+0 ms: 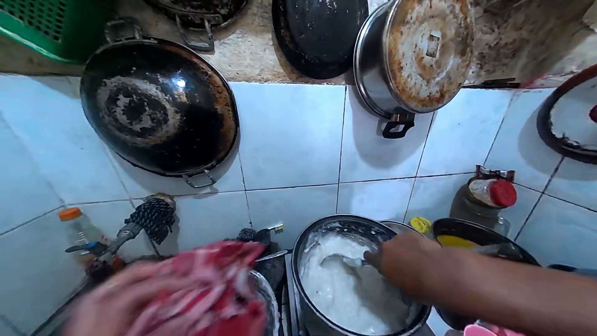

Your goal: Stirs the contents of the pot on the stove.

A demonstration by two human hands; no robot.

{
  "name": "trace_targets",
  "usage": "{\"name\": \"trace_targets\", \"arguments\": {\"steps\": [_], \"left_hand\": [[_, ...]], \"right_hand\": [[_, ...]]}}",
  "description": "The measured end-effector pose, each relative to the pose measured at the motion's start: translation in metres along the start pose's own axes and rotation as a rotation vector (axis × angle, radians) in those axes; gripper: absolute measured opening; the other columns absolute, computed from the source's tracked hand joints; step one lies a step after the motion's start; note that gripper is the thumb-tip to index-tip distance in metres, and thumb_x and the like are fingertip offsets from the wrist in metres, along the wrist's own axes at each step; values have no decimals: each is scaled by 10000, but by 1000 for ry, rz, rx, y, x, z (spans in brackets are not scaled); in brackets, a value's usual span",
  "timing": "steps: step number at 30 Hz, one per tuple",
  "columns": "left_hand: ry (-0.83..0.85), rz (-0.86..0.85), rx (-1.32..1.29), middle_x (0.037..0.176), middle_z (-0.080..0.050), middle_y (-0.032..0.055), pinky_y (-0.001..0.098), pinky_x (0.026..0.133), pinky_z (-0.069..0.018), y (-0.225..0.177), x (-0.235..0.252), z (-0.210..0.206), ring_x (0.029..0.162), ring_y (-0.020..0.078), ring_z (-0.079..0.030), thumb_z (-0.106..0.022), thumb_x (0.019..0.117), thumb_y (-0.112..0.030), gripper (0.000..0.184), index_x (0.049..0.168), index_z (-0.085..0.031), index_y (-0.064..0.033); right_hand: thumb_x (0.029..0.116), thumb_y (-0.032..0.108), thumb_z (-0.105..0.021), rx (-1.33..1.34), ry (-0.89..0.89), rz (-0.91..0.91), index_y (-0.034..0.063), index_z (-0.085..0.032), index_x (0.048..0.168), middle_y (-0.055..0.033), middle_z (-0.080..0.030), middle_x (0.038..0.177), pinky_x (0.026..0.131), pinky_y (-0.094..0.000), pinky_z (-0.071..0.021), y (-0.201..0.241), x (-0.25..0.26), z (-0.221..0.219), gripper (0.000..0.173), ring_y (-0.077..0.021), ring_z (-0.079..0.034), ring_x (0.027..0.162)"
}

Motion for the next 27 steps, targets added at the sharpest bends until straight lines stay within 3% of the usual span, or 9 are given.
{"name": "trace_targets", "arguments": {"steps": [2, 3, 7, 10, 14, 17, 22, 25, 27], "left_hand": [[62, 19, 176, 1244, -564, 255, 400, 1023, -447, 14, 13, -45, 1192, 286, -533, -614, 865, -71, 239, 1062, -686, 44], [91, 48, 249, 1250, -555, 284, 438, 1000, -456, 17, 14, -65, 1181, 331, -536, -621, 846, -79, 253, 1059, -696, 36], [306, 147, 406, 1346, -543, 297, 604, 936, -488, 36, -4, -125, 1192, 485, -548, -623, 866, -156, 323, 1152, -707, -33], [312, 88, 539, 1338, -589, 263, 557, 799, -535, 31, -13, -145, 1109, 483, -596, -628, 880, -184, 294, 1131, -744, -86], [396, 80, 505, 1333, -566, 268, 542, 846, -521, 36, -13, -149, 1102, 460, -590, -562, 902, -141, 291, 1137, -707, -49], [449, 75, 496, 1354, -552, 295, 556, 878, -508, 36, -13, -149, 1122, 484, -580, -552, 915, -137, 288, 1135, -703, -30], [499, 157, 459, 1394, -525, 285, 547, 895, -509, 39, -12, -150, 1149, 470, -569, -559, 936, -158, 271, 1139, -707, -56], [495, 156, 462, 1391, -537, 260, 534, 907, -505, 40, -13, -150, 1172, 448, -563, -543, 935, -149, 269, 1131, -709, -68], [494, 135, 451, 1383, -547, 256, 544, 917, -497, 40, -13, -150, 1172, 453, -564, -532, 926, -130, 277, 1123, -713, -57]], "right_hand": [[1026, 26, -489, -32, -32, 33, -11, -581, 1300, -270, -654, 1115, 760, -613, -542, 5, -3, 4, 292, -471, -676, 949], [1013, 26, -514, -29, -39, 9, 3, -585, 1319, -263, -655, 1134, 760, -618, -543, -2, -14, 10, 315, -472, -675, 958], [995, 61, -554, -104, -183, -121, 71, -624, 1288, -207, -680, 1025, 653, -558, -554, -49, -36, 9, 302, -423, -695, 844], [1023, 48, -500, -42, -94, -185, 24, -588, 1297, -229, -664, 1106, 741, -581, -558, -61, -7, -4, 289, -447, -688, 944], [1040, 41, -467, 77, 0, -41, -6, -585, 1285, -272, -654, 1164, 825, -647, -532, -26, 40, -9, 276, -488, -658, 1055], [1045, 67, -493, 62, 31, 167, 22, -589, 1329, -259, -658, 1109, 787, -634, -531, -10, 29, -6, 303, -472, -663, 1006], [1010, 162, -580, -44, -47, 301, 168, -702, 1223, -149, -684, 846, 571, -555, -519, -38, -45, -2, 246, -367, -675, 699], [1008, 182, -603, -132, 46, 241, 171, -701, 1218, -169, -688, 868, 569, -566, -517, -42, -34, -20, 232, -392, -675, 715], [986, 189, -643, -168, 108, 160, 148, -677, 1246, -188, -694, 955, 653, -605, -521, -39, -3, -22, 266, -428, -679, 837]]}}
Point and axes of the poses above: each hand's wrist, its own x-axis towards the middle knuckle, its own z-axis out of the back of the hand, y = z × x, the point moved 8 cm from there along x, towards the middle knuckle
